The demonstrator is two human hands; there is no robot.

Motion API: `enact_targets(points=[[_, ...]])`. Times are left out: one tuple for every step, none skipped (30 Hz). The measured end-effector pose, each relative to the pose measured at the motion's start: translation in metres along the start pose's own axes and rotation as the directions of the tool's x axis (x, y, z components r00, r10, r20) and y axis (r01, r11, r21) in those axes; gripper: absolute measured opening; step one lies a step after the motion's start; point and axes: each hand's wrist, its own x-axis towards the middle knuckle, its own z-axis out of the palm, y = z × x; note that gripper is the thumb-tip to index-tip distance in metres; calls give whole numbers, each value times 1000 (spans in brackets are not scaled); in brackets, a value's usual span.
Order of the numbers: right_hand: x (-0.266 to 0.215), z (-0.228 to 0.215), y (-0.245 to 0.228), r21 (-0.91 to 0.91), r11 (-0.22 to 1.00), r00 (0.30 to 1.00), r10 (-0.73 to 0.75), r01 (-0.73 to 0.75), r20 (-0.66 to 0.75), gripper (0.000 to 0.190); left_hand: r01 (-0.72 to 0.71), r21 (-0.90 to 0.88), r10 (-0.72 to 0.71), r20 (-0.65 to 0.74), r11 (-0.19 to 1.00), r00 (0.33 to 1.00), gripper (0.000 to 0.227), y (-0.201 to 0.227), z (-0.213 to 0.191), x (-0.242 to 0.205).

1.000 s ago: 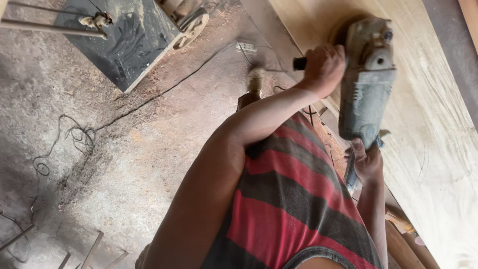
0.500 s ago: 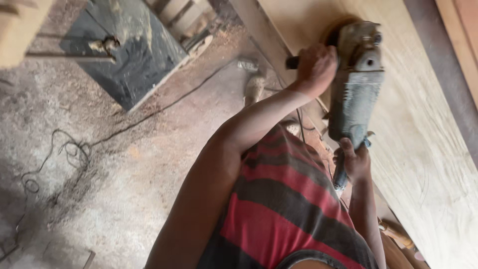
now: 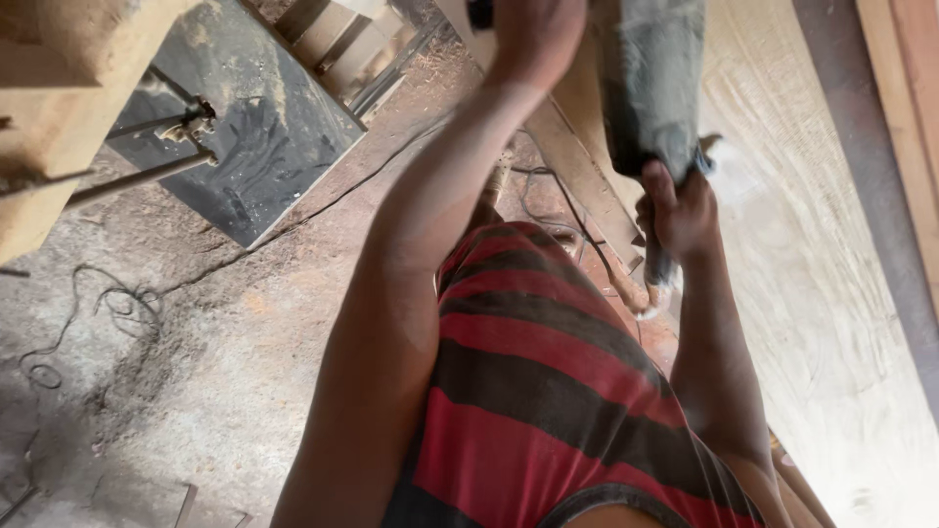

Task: The person uses a handheld power sander to smooth the edges and surfaces of a long wooden plank. They reposition the plank and switch between different power sanders to continue smoothing the wood.

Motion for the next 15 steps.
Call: enact_targets(points=[[-3,-4,3,10,1000,1000,11,-10,-28,64,23,31,-24,38,999,999,21,11,-1,1],[-4,-7,8,22,1000,998,20,-19,-55,66,43,66,-48,75,997,996,23,19,-2,4],[-8,-11,14,7,999,998,35,-34,-56,68,23,86,-32,100,996,994,21,31,-5,1],[-17,-16,22,-8,998,997,56,-56,-55,70,5,106,-20,133,994,991,19,44,-10,-6],[-22,-18,30,-23,997,996,77,-78,-55,72,-12,123,-8,165,992,986,20,52,-12,-9],[-30,-19,38,4,995,993,105,-105,-51,72,-30,140,1,207,990,978,21,62,-16,-17],[-39,-22,43,30,991,990,133,-131,-47,73,-49,154,10,248,987,969,22,70,-19,-22],[-41,-20,45,63,987,988,149,-146,-41,73,-44,140,9,240,989,971,21,69,-20,-23],[-41,-18,44,71,986,988,154,-151,-31,71,-39,126,9,232,991,973,20,65,-20,-22],[-35,-10,40,90,985,988,151,-147,-32,68,-48,109,24,214,993,977,19,57,-17,-14],[-28,-5,33,109,984,988,148,-143,-33,66,-41,77,27,175,996,984,19,46,-15,-5],[-22,-3,25,103,987,992,125,-120,-36,65,-44,32,39,142,999,989,19,36,-12,3],[-11,0,16,98,990,994,102,-98,-40,64,-49,-14,50,109,999,993,20,25,-8,11],[-1,4,7,92,993,996,81,-77,-42,63,-55,0,54,59,999,997,19,13,-5,17],[7,5,-1,68,994,995,87,-85,-40,62,-59,13,59,9,998,998,19,2,-1,23]])
